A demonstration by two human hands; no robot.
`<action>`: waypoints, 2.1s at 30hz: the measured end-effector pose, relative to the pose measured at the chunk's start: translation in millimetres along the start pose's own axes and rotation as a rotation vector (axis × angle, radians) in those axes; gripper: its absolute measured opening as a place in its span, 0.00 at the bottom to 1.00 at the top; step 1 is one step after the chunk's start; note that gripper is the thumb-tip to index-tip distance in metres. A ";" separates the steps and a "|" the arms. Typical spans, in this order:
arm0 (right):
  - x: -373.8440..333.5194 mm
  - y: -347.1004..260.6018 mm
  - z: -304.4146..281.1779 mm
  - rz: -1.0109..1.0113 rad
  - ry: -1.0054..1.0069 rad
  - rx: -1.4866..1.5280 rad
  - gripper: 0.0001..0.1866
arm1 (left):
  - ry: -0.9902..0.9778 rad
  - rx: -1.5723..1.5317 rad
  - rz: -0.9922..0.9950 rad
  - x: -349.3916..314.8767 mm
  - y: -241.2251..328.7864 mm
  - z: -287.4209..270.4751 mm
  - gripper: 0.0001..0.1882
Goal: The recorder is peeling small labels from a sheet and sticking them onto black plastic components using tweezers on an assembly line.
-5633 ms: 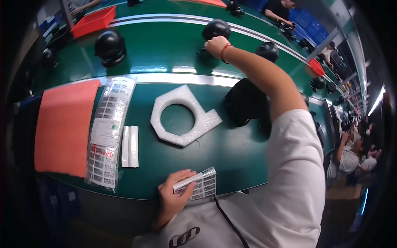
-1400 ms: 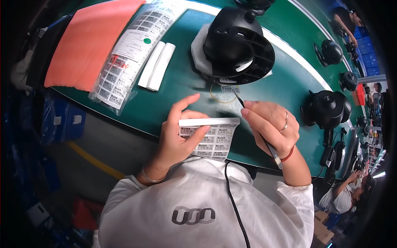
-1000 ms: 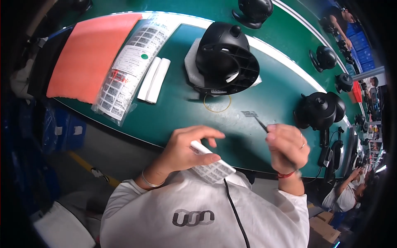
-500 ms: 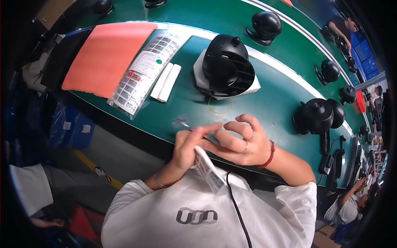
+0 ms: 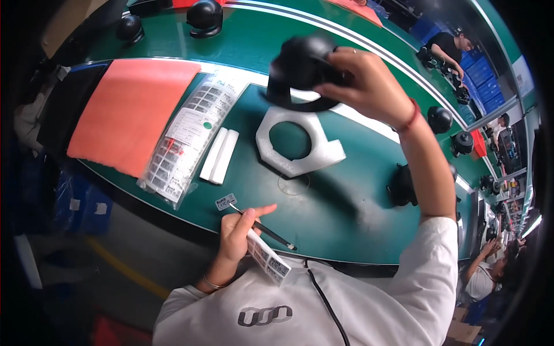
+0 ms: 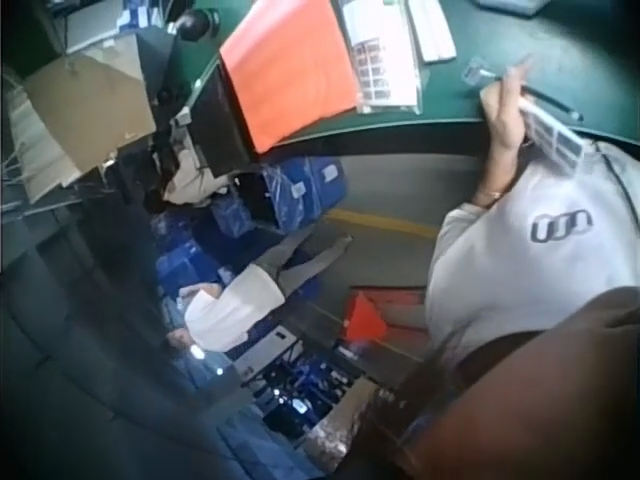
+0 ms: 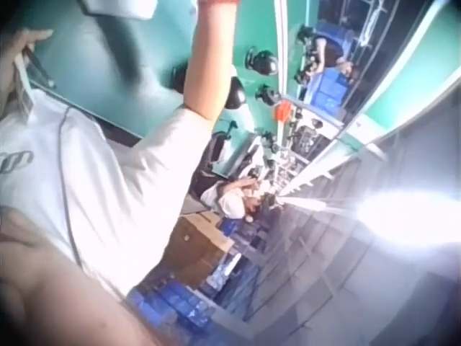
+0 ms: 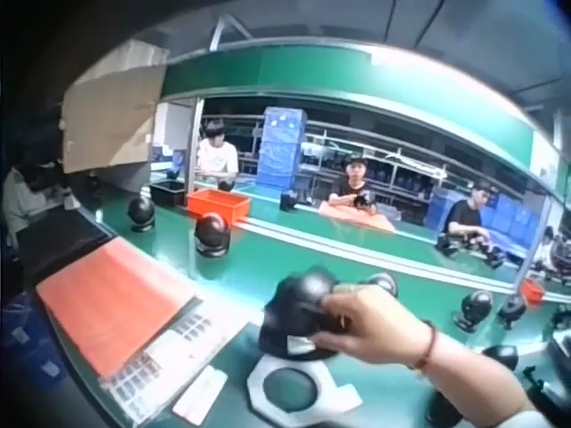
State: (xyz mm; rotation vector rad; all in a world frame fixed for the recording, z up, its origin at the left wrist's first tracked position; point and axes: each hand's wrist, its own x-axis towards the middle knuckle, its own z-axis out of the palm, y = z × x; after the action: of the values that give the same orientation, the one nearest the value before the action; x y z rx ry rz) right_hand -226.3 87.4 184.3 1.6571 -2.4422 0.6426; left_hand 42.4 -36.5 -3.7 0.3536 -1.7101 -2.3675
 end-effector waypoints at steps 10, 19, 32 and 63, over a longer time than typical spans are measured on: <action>62.7 212.3 150.2 0.071 0.167 -0.944 0.04 | -0.072 0.136 0.025 5.7 5.2 1.7 0.21; -8.3 192.1 136.1 0.579 -0.103 -0.624 0.14 | -0.042 0.160 -0.010 4.1 12.7 4.8 0.22; -37.9 209.7 19.5 0.673 0.069 -0.729 0.13 | -0.017 0.176 0.168 9.4 1.7 9.4 0.17; -179.3 -77.0 93.8 -0.680 0.382 -0.161 0.16 | -0.443 -0.116 -0.238 5.2 29.0 63.4 0.22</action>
State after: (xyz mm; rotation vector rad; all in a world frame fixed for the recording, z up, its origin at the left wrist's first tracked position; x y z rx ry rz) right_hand -73.2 179.0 61.7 1.9132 -1.4941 0.5633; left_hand 18.6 10.2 42.6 0.0092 -1.7719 -2.8749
